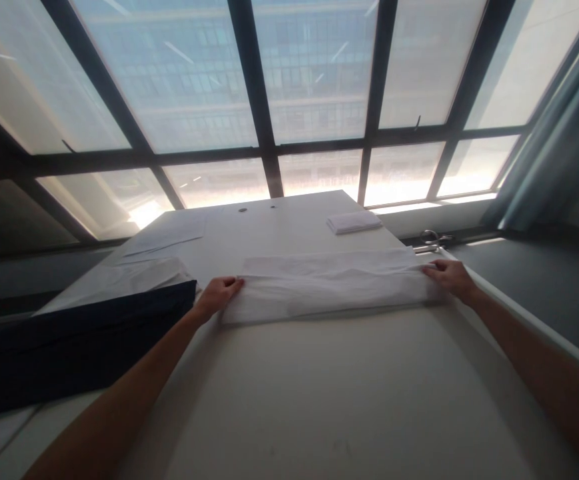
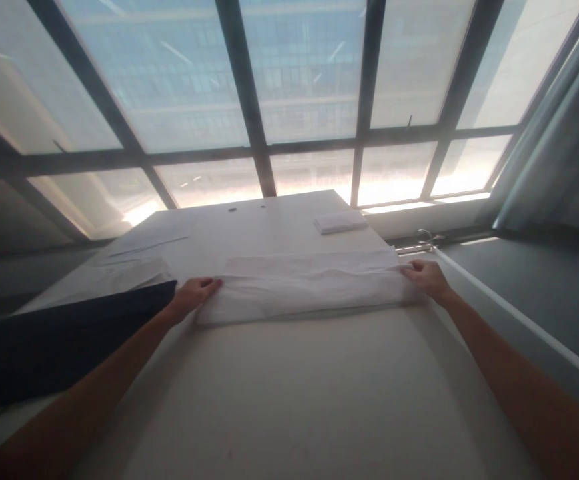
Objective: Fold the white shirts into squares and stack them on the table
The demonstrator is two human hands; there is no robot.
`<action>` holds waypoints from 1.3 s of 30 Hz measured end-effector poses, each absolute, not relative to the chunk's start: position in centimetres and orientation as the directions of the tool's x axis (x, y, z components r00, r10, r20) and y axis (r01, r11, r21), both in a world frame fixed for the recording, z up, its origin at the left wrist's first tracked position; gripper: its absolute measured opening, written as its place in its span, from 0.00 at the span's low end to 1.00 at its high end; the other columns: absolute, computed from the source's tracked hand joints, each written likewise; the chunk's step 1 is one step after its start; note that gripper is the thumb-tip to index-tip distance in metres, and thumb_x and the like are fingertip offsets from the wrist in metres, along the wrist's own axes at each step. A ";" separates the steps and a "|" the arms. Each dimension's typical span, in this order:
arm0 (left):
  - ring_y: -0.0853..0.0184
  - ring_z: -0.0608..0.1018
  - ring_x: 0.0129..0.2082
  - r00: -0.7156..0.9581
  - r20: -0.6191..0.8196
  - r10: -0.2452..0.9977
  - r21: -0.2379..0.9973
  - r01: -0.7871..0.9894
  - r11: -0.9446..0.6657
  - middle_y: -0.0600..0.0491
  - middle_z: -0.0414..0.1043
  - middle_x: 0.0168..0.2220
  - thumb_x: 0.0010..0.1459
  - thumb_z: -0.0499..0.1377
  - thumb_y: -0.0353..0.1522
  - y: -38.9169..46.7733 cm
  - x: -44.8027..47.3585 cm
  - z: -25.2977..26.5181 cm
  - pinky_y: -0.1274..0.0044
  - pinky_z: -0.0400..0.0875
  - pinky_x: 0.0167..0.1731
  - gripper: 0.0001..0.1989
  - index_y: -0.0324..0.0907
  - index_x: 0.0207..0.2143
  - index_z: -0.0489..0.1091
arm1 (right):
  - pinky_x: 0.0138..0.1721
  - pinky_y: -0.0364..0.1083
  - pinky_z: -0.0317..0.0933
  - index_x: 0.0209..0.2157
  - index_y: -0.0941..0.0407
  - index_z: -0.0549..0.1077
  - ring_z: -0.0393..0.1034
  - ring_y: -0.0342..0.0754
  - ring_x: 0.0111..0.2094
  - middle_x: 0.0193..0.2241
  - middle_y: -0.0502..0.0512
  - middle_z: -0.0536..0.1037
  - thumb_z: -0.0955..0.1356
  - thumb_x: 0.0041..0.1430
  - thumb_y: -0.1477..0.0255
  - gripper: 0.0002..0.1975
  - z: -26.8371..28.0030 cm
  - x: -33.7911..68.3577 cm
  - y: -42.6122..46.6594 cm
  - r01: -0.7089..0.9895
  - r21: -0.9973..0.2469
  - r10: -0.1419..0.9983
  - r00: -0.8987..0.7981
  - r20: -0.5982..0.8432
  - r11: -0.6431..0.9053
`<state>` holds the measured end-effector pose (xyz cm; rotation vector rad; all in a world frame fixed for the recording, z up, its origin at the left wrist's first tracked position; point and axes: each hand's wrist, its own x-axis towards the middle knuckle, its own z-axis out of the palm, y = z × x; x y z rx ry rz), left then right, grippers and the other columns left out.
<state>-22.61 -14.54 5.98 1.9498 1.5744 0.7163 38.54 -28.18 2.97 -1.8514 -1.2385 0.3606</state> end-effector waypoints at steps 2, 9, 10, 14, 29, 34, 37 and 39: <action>0.68 0.66 0.24 0.209 0.105 0.972 0.621 0.750 -0.228 0.56 0.66 0.19 0.51 0.57 0.51 -14.2 -22.3 5.3 0.78 0.54 0.25 0.23 0.39 0.21 0.70 | 0.29 0.44 0.62 0.29 0.59 0.80 0.71 0.49 0.28 0.25 0.54 0.79 0.72 0.48 0.56 0.19 2.2 38.5 -27.7 0.666 -0.735 0.862 0.442 0.249 -0.130; 0.66 0.69 0.27 0.234 0.182 0.955 0.464 0.836 -0.294 0.56 0.67 0.21 0.57 0.51 0.50 -13.5 -21.9 5.0 0.78 0.55 0.28 0.23 0.40 0.23 0.68 | 0.28 0.45 0.61 0.32 0.60 0.80 0.70 0.49 0.27 0.25 0.56 0.79 0.70 0.49 0.53 0.23 1.9 39.2 -27.6 0.685 -0.726 0.784 0.483 0.390 -0.060; 0.66 0.69 0.27 0.225 0.197 0.954 0.446 0.846 -0.292 0.56 0.67 0.21 0.58 0.50 0.49 -13.3 -22.0 4.9 0.77 0.55 0.28 0.23 0.41 0.24 0.68 | 0.28 0.45 0.60 0.32 0.60 0.80 0.69 0.49 0.26 0.25 0.56 0.79 0.70 0.49 0.53 0.23 1.9 39.3 -27.6 0.685 -0.727 0.765 0.496 0.411 -0.054; 0.63 0.73 0.30 0.249 0.142 0.958 0.322 0.903 -0.283 0.53 0.72 0.27 0.62 0.50 0.46 -13.0 -22.1 4.2 0.76 0.61 0.31 0.20 0.41 0.28 0.70 | 0.28 0.46 0.60 0.29 0.59 0.79 0.70 0.51 0.26 0.23 0.55 0.78 0.69 0.50 0.56 0.18 1.2 39.7 -27.2 0.743 -0.661 0.798 0.459 0.391 -0.103; 0.57 0.54 0.69 0.852 0.181 0.492 0.050 0.492 -0.869 0.45 0.53 0.69 0.72 0.40 0.39 -21.7 -2.1 2.2 0.59 0.47 0.65 0.26 0.40 0.69 0.52 | 0.61 0.51 0.54 0.60 0.60 0.69 0.60 0.54 0.62 0.60 0.63 0.69 0.57 0.66 0.75 0.23 2.4 15.8 -23.8 0.942 -0.291 0.912 -0.036 0.408 0.167; 0.56 0.46 0.71 0.861 0.168 0.480 0.009 0.485 -0.874 0.41 0.46 0.71 0.71 0.45 0.38 -21.7 -2.5 0.5 0.60 0.41 0.67 0.28 0.36 0.69 0.51 | 0.65 0.53 0.47 0.65 0.63 0.61 0.52 0.52 0.67 0.65 0.65 0.62 0.54 0.69 0.73 0.26 0.0 12.4 -24.1 0.942 -0.252 0.949 -0.148 0.277 0.220; 0.59 0.46 0.71 0.786 0.121 0.606 0.092 0.599 -0.795 0.43 0.44 0.71 0.72 0.39 0.39 -21.4 -3.9 0.5 0.62 0.43 0.67 0.28 0.37 0.71 0.47 | 0.67 0.56 0.43 0.67 0.62 0.58 0.48 0.54 0.69 0.67 0.65 0.58 0.53 0.72 0.64 0.28 -0.6 13.8 -24.7 0.952 -0.190 0.951 -0.190 0.245 0.239; 0.58 0.46 0.71 0.706 0.078 0.704 0.129 0.693 -0.709 0.44 0.42 0.72 0.72 0.37 0.41 -20.9 -5.5 0.7 0.62 0.43 0.67 0.30 0.36 0.71 0.45 | 0.67 0.58 0.40 0.68 0.62 0.57 0.45 0.55 0.69 0.69 0.64 0.54 0.52 0.72 0.59 0.31 -0.7 15.1 -25.2 0.962 -0.147 0.956 -0.197 0.219 0.232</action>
